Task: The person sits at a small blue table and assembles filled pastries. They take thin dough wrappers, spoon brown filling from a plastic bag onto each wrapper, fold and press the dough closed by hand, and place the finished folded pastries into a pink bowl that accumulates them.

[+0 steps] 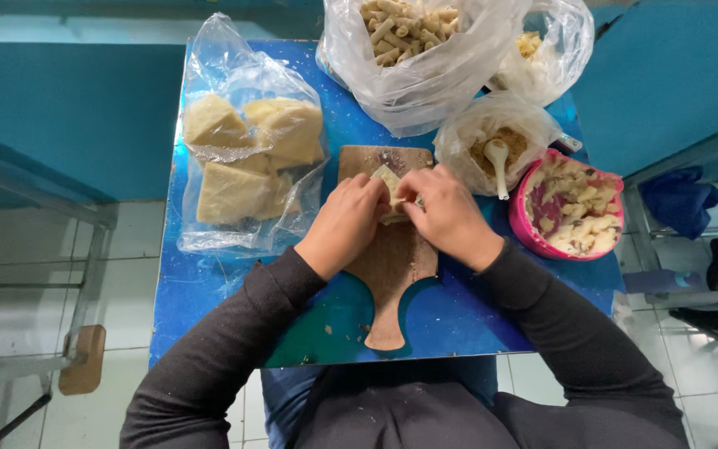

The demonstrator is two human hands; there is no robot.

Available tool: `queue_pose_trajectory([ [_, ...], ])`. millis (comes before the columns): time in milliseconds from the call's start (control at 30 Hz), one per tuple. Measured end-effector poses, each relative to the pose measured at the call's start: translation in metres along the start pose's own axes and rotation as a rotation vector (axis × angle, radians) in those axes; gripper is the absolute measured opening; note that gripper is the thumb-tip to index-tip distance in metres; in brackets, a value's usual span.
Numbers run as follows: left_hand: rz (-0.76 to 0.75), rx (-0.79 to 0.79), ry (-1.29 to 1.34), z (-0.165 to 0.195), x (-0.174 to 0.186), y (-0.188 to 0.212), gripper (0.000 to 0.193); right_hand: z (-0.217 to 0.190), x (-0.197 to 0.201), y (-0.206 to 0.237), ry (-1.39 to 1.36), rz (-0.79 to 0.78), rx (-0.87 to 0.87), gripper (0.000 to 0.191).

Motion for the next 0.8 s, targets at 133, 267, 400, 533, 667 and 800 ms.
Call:
queue_pose_trajectory([
  [133, -0.061, -0.043, -0.047, 0.004, 0.002, 0.001, 0.006, -0.005, -0.001, 0.003, 0.132, -0.036, 0.074, 0.013],
  [267, -0.078, -0.030, -0.041, 0.007, 0.005, 0.005, 0.009, -0.003, -0.003, 0.002, 0.160, -0.038, 0.084, 0.006],
  [400, -0.062, 0.022, -0.046, 0.005, 0.005, 0.004, 0.008, 0.002, -0.007, -0.001, 0.132, 0.003, 0.096, 0.004],
  [533, 0.010, 0.103, 0.026, 0.001, 0.004, 0.001, 0.005, 0.012, -0.007, -0.008, -0.025, -0.031, -0.029, 0.005],
  [667, 0.003, 0.221, 0.144, -0.006, 0.002, -0.001, 0.010, 0.015, -0.005, -0.011, -0.146, -0.067, -0.126, 0.009],
  [800, 0.022, 0.068, 0.027, -0.001, 0.001, 0.001, 0.009, 0.003, -0.006, -0.006, 0.005, 0.013, 0.044, 0.008],
])
Point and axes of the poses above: each hand's wrist, its own y-axis away from the middle knuckle, its own x-axis out of the back of the hand, z = x × y, the point moved 2 cm from there along -y, towards the middle knuckle, and after that the axes turned 4 degrees about -z, right-handed, at the moved point
